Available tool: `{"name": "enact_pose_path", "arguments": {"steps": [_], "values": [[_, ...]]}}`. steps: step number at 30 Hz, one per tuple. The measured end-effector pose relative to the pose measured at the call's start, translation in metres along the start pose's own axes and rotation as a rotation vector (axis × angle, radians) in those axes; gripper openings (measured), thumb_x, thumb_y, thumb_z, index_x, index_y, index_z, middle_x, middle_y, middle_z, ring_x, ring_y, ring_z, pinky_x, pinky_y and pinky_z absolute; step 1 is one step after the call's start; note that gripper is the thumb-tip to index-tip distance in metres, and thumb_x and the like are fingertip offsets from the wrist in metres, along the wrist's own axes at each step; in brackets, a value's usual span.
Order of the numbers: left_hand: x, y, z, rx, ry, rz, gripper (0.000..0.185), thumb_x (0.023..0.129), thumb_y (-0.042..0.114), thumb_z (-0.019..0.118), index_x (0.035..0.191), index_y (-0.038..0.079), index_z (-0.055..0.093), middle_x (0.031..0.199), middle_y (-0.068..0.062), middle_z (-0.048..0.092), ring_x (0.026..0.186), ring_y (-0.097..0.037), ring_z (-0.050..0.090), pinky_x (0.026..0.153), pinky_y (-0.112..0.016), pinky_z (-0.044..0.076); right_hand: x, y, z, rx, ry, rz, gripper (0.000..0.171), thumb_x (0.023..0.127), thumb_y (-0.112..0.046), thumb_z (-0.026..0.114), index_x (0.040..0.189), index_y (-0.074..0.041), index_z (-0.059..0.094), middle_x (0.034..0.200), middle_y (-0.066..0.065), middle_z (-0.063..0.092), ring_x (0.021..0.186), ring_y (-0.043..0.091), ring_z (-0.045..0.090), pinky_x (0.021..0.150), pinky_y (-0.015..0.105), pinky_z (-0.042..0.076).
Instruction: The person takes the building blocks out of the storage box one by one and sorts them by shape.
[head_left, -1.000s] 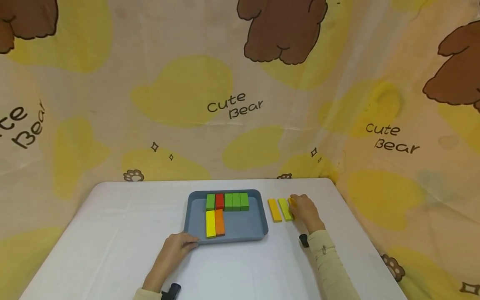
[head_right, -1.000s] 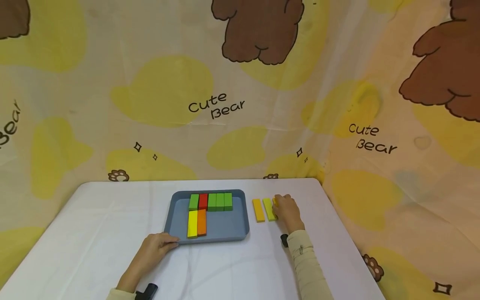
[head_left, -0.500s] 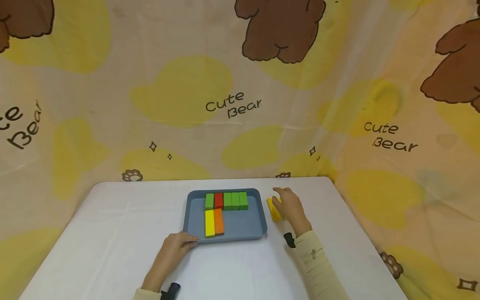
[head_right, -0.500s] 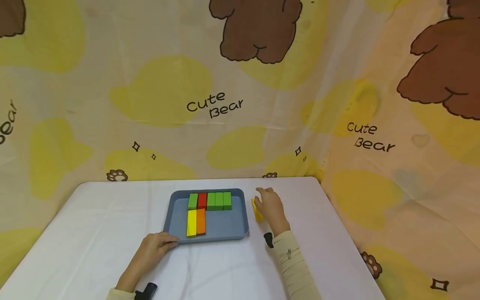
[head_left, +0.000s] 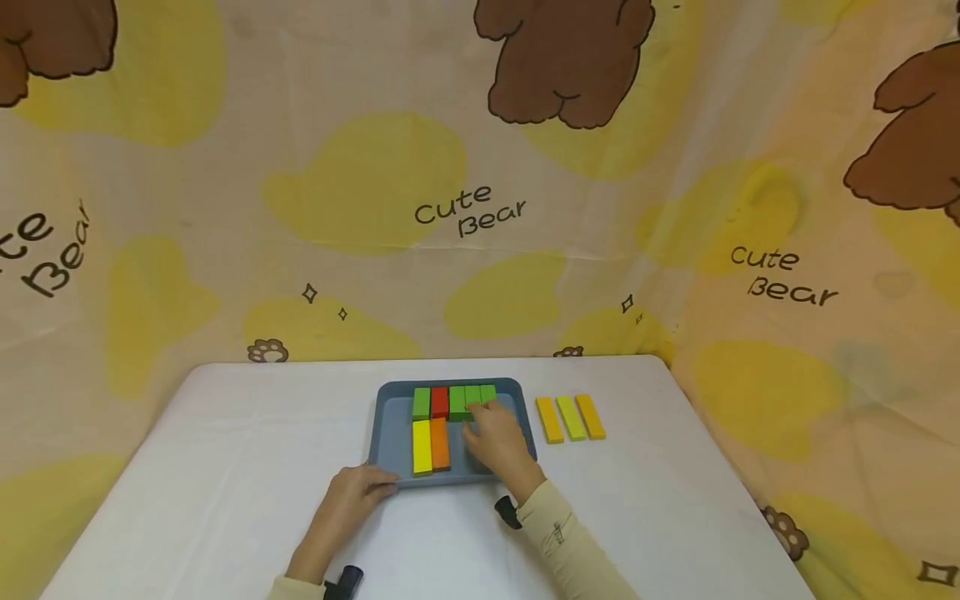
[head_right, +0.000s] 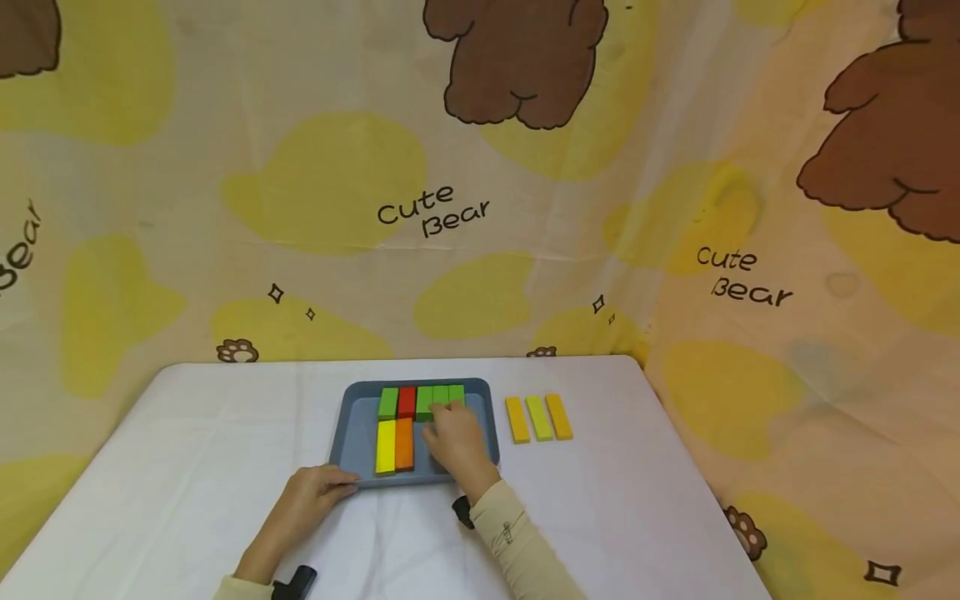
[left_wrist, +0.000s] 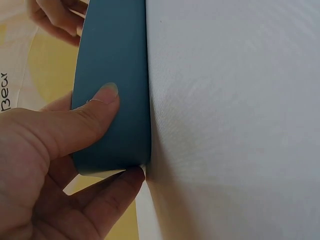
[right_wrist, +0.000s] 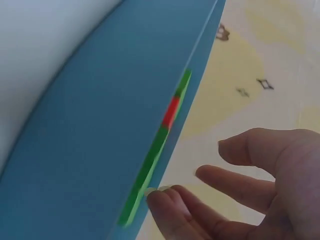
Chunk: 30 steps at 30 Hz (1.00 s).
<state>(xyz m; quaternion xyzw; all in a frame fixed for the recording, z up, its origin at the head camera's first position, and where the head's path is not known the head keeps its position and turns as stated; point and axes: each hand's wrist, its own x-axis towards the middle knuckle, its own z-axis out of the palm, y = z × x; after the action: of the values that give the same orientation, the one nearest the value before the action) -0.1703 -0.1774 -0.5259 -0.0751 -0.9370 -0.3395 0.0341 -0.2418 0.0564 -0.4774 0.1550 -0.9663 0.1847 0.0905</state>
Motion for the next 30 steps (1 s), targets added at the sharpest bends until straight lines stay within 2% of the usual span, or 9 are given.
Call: {"name": "enact_pose_path", "arguments": {"steps": [7,11,16,23,30], "values": [[0.0,0.001,0.0,0.004,-0.016,-0.013,0.013,0.081,0.008,0.077,0.092,0.013,0.079,0.09,0.0,0.077,0.089,-0.02,0.072,0.082,-0.041,0.06,0.003,-0.015,0.011,-0.015,-0.012,-0.003,0.03,0.09,-0.022,0.068,0.116,-0.008,0.071,0.107,0.014,0.069,0.092,0.027,0.067,0.079,0.039,0.06],[0.0,0.001,0.001,0.004,-0.009,-0.011,0.013,0.08,0.008,0.078,0.092,0.013,0.079,0.09,-0.001,0.077,0.09,-0.021,0.072,0.083,-0.042,0.06,0.004,-0.017,0.017,-0.028,-0.051,0.017,0.03,0.091,-0.025,0.067,0.117,-0.009,0.07,0.108,0.014,0.069,0.093,0.025,0.067,0.077,0.038,0.06],[0.0,0.001,0.001,0.002,-0.004,-0.008,0.013,0.08,0.008,0.078,0.091,0.013,0.079,0.09,-0.001,0.077,0.089,-0.021,0.072,0.082,-0.042,0.06,0.004,-0.02,0.022,-0.039,-0.097,0.027,0.032,0.092,-0.025,0.066,0.119,-0.008,0.069,0.109,0.016,0.067,0.089,0.025,0.065,0.073,0.037,0.06],[0.001,0.002,0.001,-0.004,-0.008,-0.009,0.012,0.081,0.008,0.077,0.091,0.013,0.079,0.09,-0.001,0.077,0.09,-0.021,0.073,0.082,-0.041,0.06,0.003,-0.023,0.033,-0.057,-0.107,-0.001,0.028,0.089,-0.02,0.068,0.113,-0.006,0.069,0.102,0.017,0.064,0.079,0.023,0.063,0.065,0.032,0.057],[-0.001,0.001,0.0,0.005,0.0,-0.006,0.012,0.08,0.009,0.078,0.091,0.014,0.079,0.091,-0.001,0.077,0.091,-0.022,0.073,0.083,-0.042,0.06,0.003,-0.029,0.041,-0.079,-0.114,-0.002,0.032,0.088,-0.022,0.07,0.116,-0.007,0.068,0.104,0.017,0.064,0.084,0.026,0.065,0.07,0.036,0.06]]}}
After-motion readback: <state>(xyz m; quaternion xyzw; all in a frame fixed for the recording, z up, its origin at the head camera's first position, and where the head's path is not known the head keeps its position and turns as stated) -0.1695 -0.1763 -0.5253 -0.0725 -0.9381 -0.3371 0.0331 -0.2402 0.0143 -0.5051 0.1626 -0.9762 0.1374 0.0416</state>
